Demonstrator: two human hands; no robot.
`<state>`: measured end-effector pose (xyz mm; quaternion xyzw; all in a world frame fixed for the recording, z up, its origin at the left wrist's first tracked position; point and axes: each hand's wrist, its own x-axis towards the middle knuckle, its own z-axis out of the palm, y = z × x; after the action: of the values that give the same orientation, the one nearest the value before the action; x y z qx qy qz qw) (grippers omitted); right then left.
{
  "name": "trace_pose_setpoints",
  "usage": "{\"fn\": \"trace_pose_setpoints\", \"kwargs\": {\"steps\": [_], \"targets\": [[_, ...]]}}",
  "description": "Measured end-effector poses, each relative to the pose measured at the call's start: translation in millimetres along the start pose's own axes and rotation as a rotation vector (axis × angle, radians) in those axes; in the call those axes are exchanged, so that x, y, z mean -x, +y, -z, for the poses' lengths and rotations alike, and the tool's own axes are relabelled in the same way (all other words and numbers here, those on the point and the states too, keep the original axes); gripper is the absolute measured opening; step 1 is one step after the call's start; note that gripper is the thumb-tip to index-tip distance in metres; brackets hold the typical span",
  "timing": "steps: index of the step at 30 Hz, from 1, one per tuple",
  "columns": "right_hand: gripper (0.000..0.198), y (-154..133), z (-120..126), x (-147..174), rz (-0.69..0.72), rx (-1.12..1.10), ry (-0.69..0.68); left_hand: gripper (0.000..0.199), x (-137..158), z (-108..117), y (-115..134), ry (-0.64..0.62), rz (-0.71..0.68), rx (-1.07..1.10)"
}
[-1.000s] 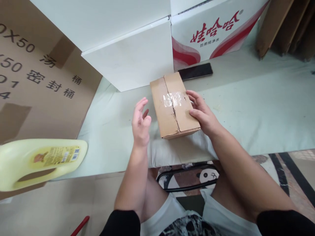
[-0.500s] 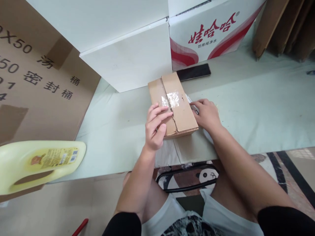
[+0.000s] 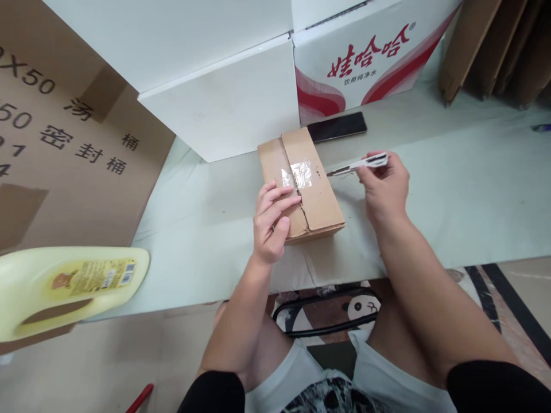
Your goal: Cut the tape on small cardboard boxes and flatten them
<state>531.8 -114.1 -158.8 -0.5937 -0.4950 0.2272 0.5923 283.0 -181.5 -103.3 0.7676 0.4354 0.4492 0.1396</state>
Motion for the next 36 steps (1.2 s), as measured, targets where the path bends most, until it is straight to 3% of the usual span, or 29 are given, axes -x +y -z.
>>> {"fn": "trace_pose_setpoints", "kwargs": {"steps": [2,5,9,12,17,24,36], "targets": [[0.031,-5,3,-4,0.039,-0.079,0.101,0.052,-1,-1,5,-0.012,-0.010,-0.026],[0.029,-40,12,0,0.122,-0.212,0.204,0.047,0,-6,20,-0.016,-0.022,-0.068],[0.014,-109,24,23,0.259,-0.330,0.126,0.044,6,-18,44,0.005,-0.010,-0.134],[0.013,-135,25,42,0.399,-0.293,0.018,0.052,11,-25,54,0.004,-0.017,-0.154],[0.010,-127,16,53,0.398,-0.215,-0.147,0.055,13,-27,53,-0.016,0.001,-0.144],[0.019,-121,11,48,0.539,-0.142,-0.159,0.062,17,-36,46,0.092,-0.052,-0.193],[0.016,-123,12,46,0.552,-0.070,-0.165,0.057,16,-40,43,0.133,-0.107,-0.245]]}}
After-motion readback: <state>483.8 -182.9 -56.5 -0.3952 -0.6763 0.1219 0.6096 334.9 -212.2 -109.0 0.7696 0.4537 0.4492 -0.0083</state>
